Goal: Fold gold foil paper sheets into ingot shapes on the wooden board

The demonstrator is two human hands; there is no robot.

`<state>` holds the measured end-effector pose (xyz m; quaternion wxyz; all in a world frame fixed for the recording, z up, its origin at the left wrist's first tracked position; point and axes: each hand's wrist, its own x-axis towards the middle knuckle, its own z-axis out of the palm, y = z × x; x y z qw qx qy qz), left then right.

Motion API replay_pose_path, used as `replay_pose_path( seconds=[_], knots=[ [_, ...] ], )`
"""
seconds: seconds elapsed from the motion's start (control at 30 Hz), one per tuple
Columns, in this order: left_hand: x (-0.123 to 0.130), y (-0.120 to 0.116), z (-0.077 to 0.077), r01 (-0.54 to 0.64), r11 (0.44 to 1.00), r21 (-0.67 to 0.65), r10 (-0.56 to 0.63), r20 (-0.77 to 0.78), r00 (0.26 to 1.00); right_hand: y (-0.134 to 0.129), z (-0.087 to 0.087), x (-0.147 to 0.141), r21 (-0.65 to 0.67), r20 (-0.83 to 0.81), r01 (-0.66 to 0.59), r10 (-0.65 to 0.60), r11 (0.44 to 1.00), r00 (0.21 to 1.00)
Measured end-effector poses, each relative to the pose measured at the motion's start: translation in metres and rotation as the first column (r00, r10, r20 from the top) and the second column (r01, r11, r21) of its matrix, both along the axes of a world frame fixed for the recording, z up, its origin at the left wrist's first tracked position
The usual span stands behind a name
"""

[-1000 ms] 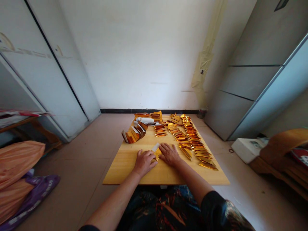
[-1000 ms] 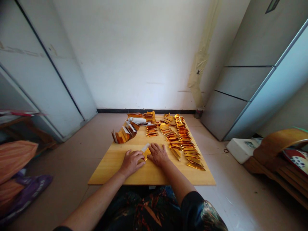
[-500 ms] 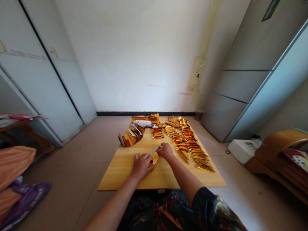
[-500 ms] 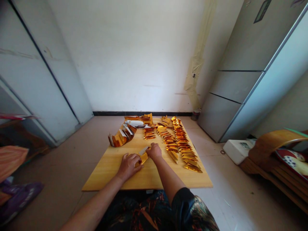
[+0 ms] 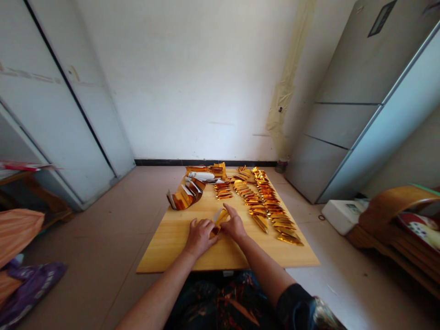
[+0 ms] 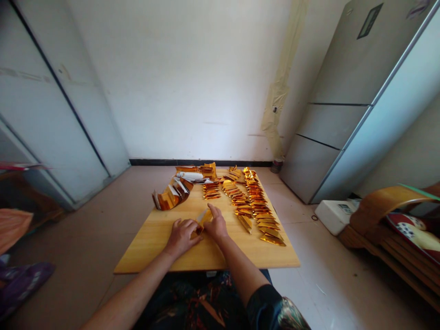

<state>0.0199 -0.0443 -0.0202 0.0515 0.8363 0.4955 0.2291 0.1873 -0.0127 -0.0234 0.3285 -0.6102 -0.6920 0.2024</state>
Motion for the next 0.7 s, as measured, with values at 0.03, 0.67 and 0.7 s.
replay_pose_path(
  seconds=[0.03,0.67,0.7],
  knots=[
    [0.0,0.0,0.0,-0.001,1.0,0.001,0.001,-0.005,1.0,0.0,-0.001,-0.001,0.018,0.014,-0.006,0.006,1.0,1.0],
    [0.004,0.001,-0.001,-0.037,0.999,0.039,0.037,-0.006,0.999,-0.018,0.002,0.012,-0.02,0.232,-0.094,0.096,0.995,0.968],
    [0.003,0.002,-0.001,-0.033,0.999,0.039,0.033,-0.003,0.999,-0.023,0.005,0.014,-0.012,0.294,-0.119,0.118,0.993,0.949]
  ],
)
